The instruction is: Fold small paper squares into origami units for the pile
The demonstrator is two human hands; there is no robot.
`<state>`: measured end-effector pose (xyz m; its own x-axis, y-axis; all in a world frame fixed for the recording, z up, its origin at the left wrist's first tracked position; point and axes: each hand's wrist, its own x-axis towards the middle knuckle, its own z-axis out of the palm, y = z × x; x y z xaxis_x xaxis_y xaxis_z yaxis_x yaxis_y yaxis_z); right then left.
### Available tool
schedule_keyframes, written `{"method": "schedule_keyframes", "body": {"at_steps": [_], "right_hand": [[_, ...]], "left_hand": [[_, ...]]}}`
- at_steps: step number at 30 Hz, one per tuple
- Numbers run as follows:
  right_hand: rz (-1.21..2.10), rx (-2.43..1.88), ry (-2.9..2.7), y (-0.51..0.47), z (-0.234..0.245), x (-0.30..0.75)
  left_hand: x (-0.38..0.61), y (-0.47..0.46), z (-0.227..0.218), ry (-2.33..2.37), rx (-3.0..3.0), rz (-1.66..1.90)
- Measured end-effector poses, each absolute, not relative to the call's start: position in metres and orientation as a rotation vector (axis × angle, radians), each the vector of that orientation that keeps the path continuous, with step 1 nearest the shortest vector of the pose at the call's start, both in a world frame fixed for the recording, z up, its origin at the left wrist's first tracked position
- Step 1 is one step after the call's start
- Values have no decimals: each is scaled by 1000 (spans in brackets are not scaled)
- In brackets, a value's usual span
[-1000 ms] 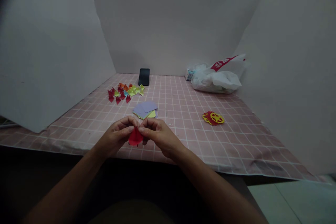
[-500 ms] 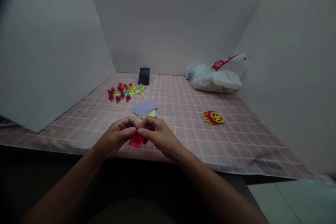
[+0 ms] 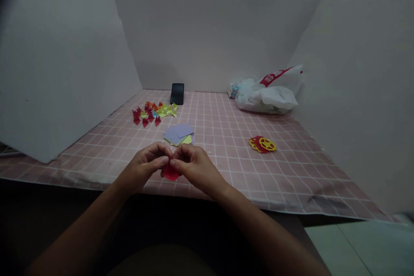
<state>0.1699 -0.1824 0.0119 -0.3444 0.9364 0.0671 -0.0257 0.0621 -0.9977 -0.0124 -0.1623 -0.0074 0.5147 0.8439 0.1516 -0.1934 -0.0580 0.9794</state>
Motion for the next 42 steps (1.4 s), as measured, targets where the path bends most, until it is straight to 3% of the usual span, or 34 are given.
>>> {"method": "schedule_keyframes", "body": {"at_steps": [20,42], "right_hand": [[1349,-988,-1541,-187,19,168],[942,-1059,-1599,-187,3,160]], "left_hand": [[-11,-166,-1,718,1385,976],[2,-188,12,1172,1578,1174]]}}
